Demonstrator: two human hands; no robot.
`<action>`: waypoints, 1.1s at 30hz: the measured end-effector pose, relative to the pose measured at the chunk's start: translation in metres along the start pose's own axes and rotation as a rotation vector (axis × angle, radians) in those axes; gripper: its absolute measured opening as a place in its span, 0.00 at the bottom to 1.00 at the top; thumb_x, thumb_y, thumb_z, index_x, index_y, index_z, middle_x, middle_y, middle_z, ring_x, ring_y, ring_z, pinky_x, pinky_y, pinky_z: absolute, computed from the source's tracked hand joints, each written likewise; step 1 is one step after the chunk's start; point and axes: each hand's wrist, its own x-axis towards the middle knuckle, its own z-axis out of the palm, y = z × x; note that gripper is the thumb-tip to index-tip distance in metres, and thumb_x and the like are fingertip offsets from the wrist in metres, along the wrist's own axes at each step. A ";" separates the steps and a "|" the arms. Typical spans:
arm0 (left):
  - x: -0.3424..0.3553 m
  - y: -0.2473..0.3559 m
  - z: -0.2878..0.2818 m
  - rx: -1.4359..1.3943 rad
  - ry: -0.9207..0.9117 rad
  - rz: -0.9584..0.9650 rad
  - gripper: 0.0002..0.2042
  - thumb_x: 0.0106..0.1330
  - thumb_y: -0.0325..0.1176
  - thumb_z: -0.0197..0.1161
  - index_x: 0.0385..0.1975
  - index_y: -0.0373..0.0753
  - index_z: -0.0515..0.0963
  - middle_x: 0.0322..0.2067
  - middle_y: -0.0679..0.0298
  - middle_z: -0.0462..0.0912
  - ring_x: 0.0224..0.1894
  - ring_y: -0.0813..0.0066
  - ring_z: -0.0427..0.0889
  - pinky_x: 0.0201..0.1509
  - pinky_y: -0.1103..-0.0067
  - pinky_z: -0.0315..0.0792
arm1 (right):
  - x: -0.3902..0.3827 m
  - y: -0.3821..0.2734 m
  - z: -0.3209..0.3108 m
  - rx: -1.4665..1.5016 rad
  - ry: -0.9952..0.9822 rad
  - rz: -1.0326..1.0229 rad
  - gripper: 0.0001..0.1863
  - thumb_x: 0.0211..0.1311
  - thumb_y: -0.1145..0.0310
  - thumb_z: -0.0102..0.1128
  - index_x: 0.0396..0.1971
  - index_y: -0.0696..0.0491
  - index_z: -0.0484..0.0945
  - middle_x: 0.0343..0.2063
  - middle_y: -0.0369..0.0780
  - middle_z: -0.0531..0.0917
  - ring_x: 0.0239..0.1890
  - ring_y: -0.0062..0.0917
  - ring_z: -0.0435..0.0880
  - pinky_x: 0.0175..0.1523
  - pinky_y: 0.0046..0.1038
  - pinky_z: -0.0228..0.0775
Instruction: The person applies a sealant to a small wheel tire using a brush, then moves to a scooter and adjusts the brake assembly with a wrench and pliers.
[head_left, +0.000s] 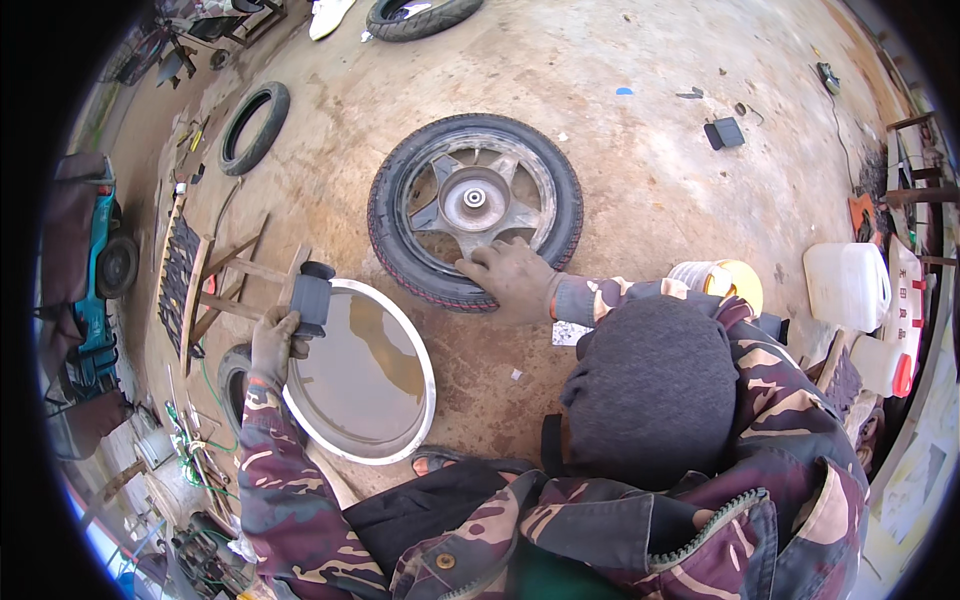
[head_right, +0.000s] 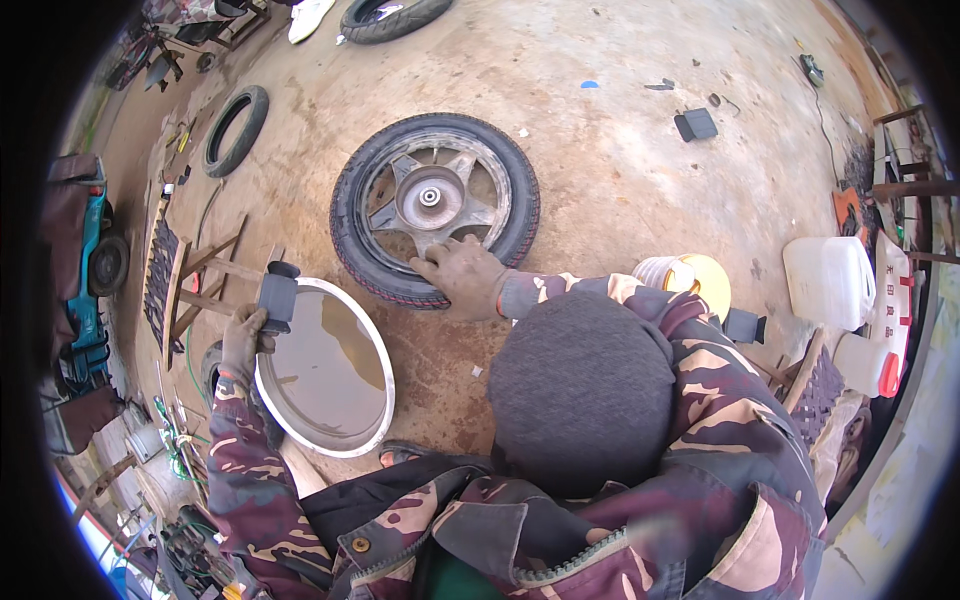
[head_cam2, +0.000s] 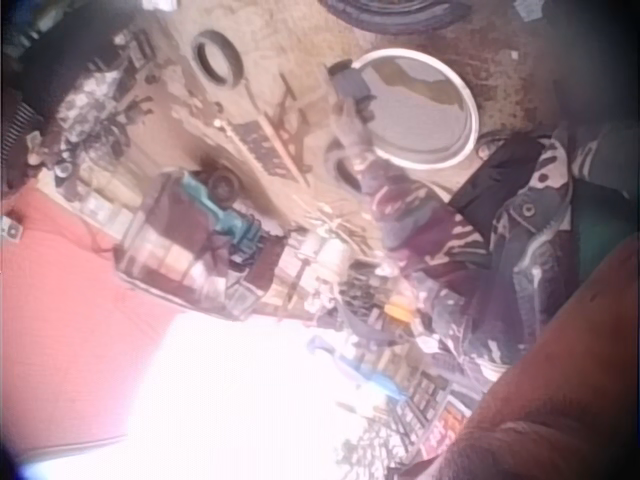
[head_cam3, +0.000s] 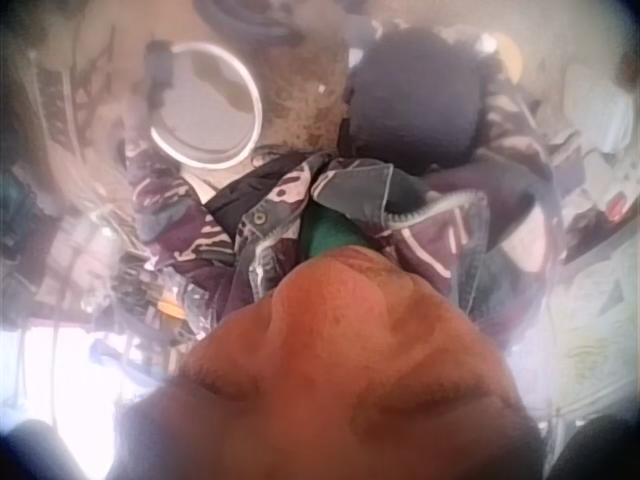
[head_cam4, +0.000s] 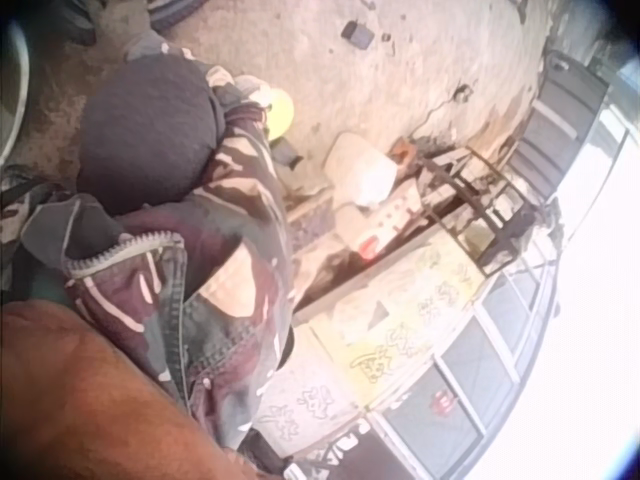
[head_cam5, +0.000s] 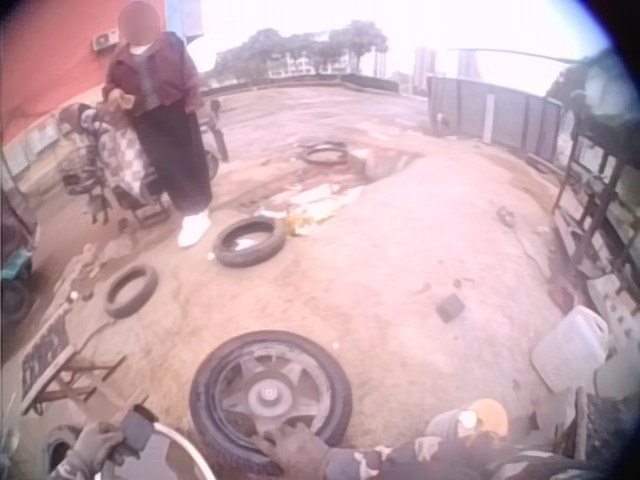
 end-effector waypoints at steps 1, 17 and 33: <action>0.000 0.000 0.000 -0.004 -0.010 -0.001 0.12 0.77 0.38 0.62 0.50 0.35 0.79 0.28 0.61 0.86 0.17 0.77 0.80 0.19 0.80 0.75 | 0.000 0.000 0.000 0.003 0.009 -0.003 0.45 0.47 0.46 0.80 0.65 0.53 0.76 0.48 0.47 0.82 0.50 0.45 0.85 0.53 0.47 0.71; 0.041 0.045 0.107 -0.404 0.122 -0.045 0.14 0.79 0.33 0.55 0.58 0.35 0.76 0.39 0.55 0.88 0.28 0.66 0.87 0.31 0.72 0.85 | -0.011 0.004 -0.005 0.020 -0.003 0.011 0.46 0.47 0.51 0.80 0.68 0.51 0.74 0.54 0.46 0.80 0.55 0.43 0.83 0.57 0.46 0.71; 0.121 -0.028 0.196 -0.730 0.442 0.126 0.16 0.76 0.40 0.55 0.46 0.33 0.83 0.46 0.65 0.83 0.45 0.70 0.78 0.57 0.71 0.75 | -0.006 0.004 -0.007 0.013 -0.024 0.039 0.47 0.46 0.51 0.80 0.68 0.51 0.73 0.53 0.45 0.80 0.54 0.42 0.83 0.56 0.46 0.71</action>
